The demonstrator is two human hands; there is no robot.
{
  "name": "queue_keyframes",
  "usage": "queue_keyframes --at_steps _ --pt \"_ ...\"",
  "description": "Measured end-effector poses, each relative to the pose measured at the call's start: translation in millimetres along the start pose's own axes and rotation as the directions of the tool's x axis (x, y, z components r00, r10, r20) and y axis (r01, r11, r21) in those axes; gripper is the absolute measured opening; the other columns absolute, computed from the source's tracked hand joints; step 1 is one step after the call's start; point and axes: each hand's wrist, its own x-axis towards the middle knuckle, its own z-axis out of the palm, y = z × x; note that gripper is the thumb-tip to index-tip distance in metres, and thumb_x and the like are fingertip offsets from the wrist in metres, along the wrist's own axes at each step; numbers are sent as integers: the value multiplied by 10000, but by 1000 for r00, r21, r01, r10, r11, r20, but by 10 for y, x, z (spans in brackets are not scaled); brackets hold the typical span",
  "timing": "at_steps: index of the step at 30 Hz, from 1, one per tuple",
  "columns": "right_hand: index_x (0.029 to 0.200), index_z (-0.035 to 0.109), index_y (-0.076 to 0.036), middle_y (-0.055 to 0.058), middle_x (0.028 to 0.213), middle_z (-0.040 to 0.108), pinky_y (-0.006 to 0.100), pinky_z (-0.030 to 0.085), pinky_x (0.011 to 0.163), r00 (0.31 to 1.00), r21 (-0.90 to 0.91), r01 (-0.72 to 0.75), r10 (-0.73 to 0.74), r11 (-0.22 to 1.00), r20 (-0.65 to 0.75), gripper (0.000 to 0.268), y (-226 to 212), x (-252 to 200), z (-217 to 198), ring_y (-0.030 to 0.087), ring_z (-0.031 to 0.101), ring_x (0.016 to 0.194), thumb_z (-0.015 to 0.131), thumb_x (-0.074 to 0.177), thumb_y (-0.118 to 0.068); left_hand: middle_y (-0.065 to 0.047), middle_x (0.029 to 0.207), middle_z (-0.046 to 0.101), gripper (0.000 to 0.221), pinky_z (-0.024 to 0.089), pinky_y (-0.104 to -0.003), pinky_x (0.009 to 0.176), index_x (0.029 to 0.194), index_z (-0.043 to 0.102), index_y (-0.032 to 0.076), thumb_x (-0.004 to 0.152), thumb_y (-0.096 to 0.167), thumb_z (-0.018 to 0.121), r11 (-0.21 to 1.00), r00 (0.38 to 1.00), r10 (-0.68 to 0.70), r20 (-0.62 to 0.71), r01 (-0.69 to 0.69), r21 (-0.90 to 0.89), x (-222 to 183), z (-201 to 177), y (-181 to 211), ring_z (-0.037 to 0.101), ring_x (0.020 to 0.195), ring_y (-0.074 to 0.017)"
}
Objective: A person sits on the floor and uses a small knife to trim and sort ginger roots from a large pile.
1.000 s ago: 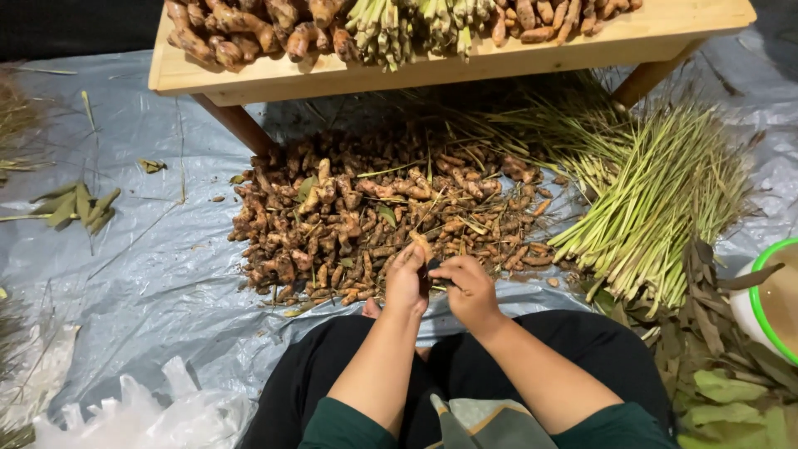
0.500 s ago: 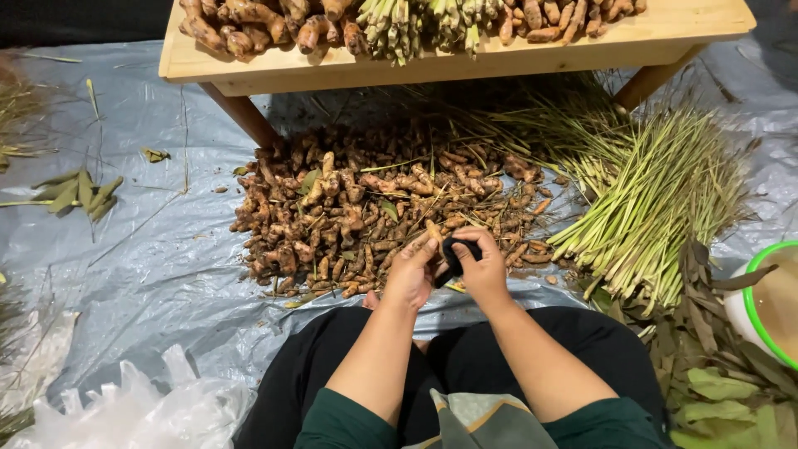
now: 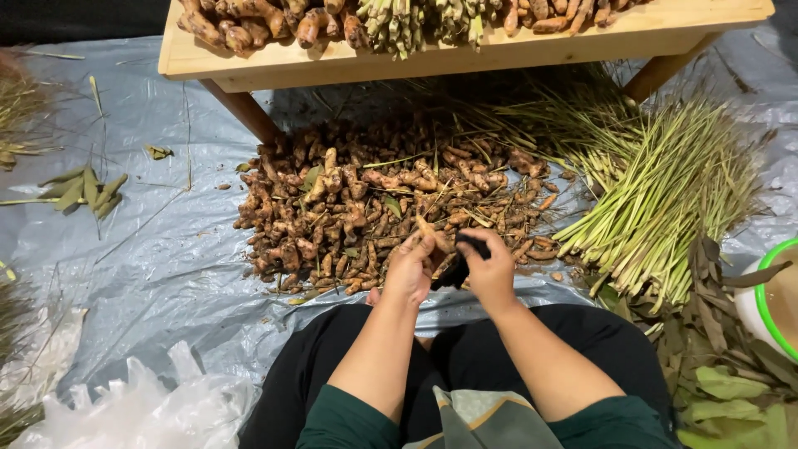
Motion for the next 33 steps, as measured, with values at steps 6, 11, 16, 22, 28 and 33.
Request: queue_keyframes --at_steps 6,11,16,22,28,33 --pt "905 812 -131 82 955 688 417 574 847 966 -99 259 -255 961 48 254 204 -160 160 342 705 885 755 816 100 -147 1001 760 375 588 -414 863 1222 705 108 873 182 820 995 1000 16 -14 -17 -99 130 -141 -235 757 862 -311" --pt "946 796 -119 57 887 714 345 544 821 987 71 -143 137 987 87 211 234 -6 195 208 678 846 784 823 52 -128 1078 759 356 575 -416 918 1219 708 103 879 134 811 996 999 -3 -52 -2 -84 108 -133 -204 752 933 -281" --pt "1078 760 -100 57 888 682 266 544 707 879 277 -464 477 841 25 170 269 99 149 144 602 775 719 929 -29 -174 1067 757 337 584 -467 887 1230 705 58 909 119 787 1000 1000 10 -5 -10 -15 -106 48 -33 748 924 -315" --pt "1142 815 -188 106 1100 712 433 508 1010 990 -11 92 -90 996 111 384 163 -139 176 320 694 1103 873 778 -77 -157 976 766 297 630 -398 798 1175 736 63 883 75 790 997 996 78 -53 -77 24 3 -12 -167 758 857 -276" --pt "1018 867 -173 60 890 700 344 562 860 985 68 -112 102 991 137 379 290 -13 146 218 681 857 808 780 115 -148 1018 765 318 623 -483 823 1211 742 76 897 82 793 998 998 55 -38 -54 27 105 -87 -238 750 886 -288" --pt "1148 763 -147 55 961 725 289 587 715 909 206 -416 406 885 91 209 209 187 53 147 628 817 681 976 -61 -162 998 765 324 623 -508 811 1208 743 64 889 66 795 997 999 4 52 -8 73 -18 -5 -233 755 893 -333"
